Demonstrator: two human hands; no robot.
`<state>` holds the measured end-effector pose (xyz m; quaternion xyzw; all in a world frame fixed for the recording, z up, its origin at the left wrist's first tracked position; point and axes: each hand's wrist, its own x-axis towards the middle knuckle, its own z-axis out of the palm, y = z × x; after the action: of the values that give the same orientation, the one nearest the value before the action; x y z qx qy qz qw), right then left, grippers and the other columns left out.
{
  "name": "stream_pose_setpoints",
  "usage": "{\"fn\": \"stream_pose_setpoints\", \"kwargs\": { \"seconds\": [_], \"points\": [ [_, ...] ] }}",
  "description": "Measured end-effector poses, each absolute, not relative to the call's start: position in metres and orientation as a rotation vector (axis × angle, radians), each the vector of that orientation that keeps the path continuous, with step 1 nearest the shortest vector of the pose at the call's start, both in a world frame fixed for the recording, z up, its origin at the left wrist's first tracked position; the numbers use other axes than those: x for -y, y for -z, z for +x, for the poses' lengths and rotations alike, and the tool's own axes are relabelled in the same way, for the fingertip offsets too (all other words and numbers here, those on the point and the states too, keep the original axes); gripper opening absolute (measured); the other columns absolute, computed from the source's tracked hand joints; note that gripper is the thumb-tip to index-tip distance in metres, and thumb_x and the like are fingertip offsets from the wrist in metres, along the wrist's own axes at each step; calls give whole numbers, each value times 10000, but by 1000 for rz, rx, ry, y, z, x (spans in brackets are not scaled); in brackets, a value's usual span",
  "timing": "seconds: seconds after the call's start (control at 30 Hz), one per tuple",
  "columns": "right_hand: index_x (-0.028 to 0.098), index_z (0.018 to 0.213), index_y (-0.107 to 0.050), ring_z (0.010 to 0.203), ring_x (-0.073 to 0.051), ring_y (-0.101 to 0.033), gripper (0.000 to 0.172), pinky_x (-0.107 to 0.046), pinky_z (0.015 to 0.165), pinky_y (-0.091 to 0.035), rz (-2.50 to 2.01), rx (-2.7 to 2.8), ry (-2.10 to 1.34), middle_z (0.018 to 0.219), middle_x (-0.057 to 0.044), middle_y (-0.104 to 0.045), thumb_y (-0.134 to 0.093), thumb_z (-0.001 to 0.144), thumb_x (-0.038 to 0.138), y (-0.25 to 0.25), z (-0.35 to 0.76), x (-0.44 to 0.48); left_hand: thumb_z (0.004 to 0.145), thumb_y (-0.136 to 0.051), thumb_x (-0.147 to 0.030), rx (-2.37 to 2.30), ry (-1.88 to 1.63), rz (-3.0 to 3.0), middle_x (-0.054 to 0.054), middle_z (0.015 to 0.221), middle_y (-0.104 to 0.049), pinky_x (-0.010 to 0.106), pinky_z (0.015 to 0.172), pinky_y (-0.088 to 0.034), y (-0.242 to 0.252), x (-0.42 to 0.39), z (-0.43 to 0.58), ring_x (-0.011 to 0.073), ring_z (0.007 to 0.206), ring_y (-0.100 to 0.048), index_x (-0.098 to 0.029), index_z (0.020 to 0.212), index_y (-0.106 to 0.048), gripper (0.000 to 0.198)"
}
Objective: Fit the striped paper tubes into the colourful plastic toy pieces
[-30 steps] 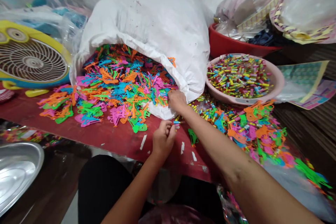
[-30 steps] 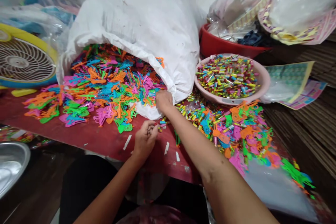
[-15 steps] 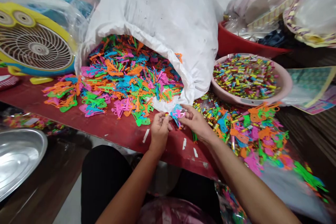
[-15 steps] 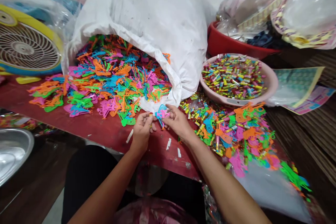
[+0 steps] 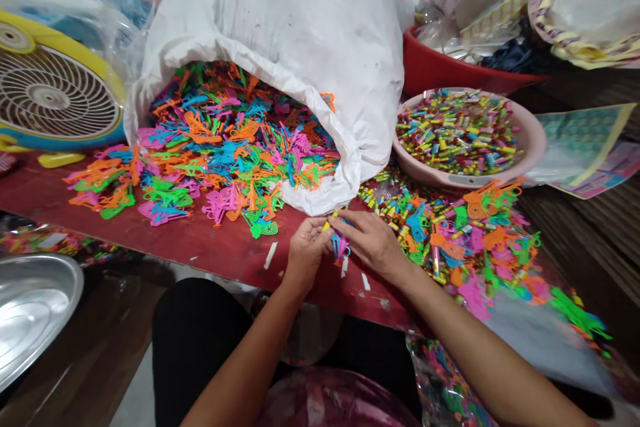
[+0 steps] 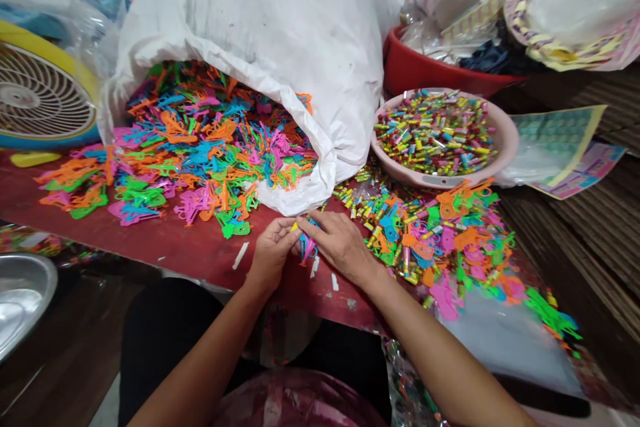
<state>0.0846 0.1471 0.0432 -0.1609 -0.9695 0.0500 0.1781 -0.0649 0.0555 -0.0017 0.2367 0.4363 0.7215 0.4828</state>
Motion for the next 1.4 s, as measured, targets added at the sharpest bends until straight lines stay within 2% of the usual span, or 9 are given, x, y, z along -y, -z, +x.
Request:
{"fn": "stream_pose_setpoints", "kwargs": {
  "seconds": [0.13, 0.3, 0.4, 0.6, 0.7, 0.9, 1.03, 1.27, 1.4],
  "points": [
    [218, 1166, -681, 909, -222, -671, 276, -369, 824, -509, -691, 2477, -502, 1054, -85, -729, -511, 966, 303, -39, 89, -140, 779, -719, -316, -1142, -1832, 525, 27, 824, -700, 230, 698, -472, 2, -55, -65, 107, 705, -627, -137, 979, -631, 282],
    [196, 872, -635, 558, -150, -602, 245, -264, 558, -479, -975, 1950, -1186, 713, -3, -673, -536, 943, 409, -36, 75, -115, 843, -655, -335, -1027, -1803, 602, 30, 848, -694, 234, 685, -469, 4, -56, -65, 104, 679, -612, -160, 1109, -552, 334],
    [202, 839, -589, 523, -133, -564, 247, -237, 506, -439, -980, 1869, -1257, 685, 13, -635, -543, 930, 427, -30, 63, -106, 883, -601, -370, -981, -1719, 742, 14, 822, -657, 248, 682, -476, 7, -54, -63, 118, 678, -603, -162, 1179, -541, 367],
    [210, 770, -552, 531, -130, -547, 250, -224, 517, -402, -986, 2019, -1015, 613, 32, -580, -549, 923, 407, -26, 58, -107, 901, -572, -353, -980, -1611, 963, 30, 839, -651, 264, 697, -481, 14, -53, -60, 142, 715, -593, -177, 1005, -598, 206],
    [221, 810, -550, 529, -143, -574, 236, -235, 508, -422, -981, 1969, -1144, 620, 28, -603, -533, 938, 418, -28, 61, -107, 866, -618, -329, -958, -1665, 829, 12, 797, -647, 252, 664, -482, 12, -54, -61, 130, 671, -600, -179, 1037, -561, 235],
    [219, 865, -551, 504, -131, -589, 224, -241, 497, -460, -990, 1815, -1237, 700, 15, -656, -556, 930, 434, -34, 59, -101, 765, -723, -257, -924, -1760, 580, 60, 992, -702, 273, 776, -510, 3, -52, -63, 132, 778, -664, -166, 1136, -565, 413],
    [224, 823, -522, 418, -123, -539, 270, -230, 402, -411, -1056, 1809, -1202, 610, 33, -615, -565, 914, 475, -32, 54, -95, 746, -757, -294, -903, -1751, 582, 67, 1007, -714, 267, 749, -514, 3, -49, -62, 134, 780, -663, -162, 1080, -606, 390],
    [235, 887, -533, 439, -140, -561, 239, -248, 412, -443, -1061, 1741, -1158, 618, 28, -619, -550, 924, 471, -26, 55, -94, 745, -755, -251, -925, -1772, 542, 81, 1045, -717, 275, 802, -525, -1, -47, -64, 171, 908, -682, -159, 1084, -616, 378],
    [242, 878, -519, 418, -141, -548, 233, -253, 394, -421, -1076, 1785, -1136, 622, 29, -625, -531, 935, 468, -26, 56, -92, 753, -743, -265, -934, -1763, 554, 62, 964, -719, 267, 762, -525, 2, -49, -63, 141, 804, -667, -162, 1087, -628, 369]
  ]
}}
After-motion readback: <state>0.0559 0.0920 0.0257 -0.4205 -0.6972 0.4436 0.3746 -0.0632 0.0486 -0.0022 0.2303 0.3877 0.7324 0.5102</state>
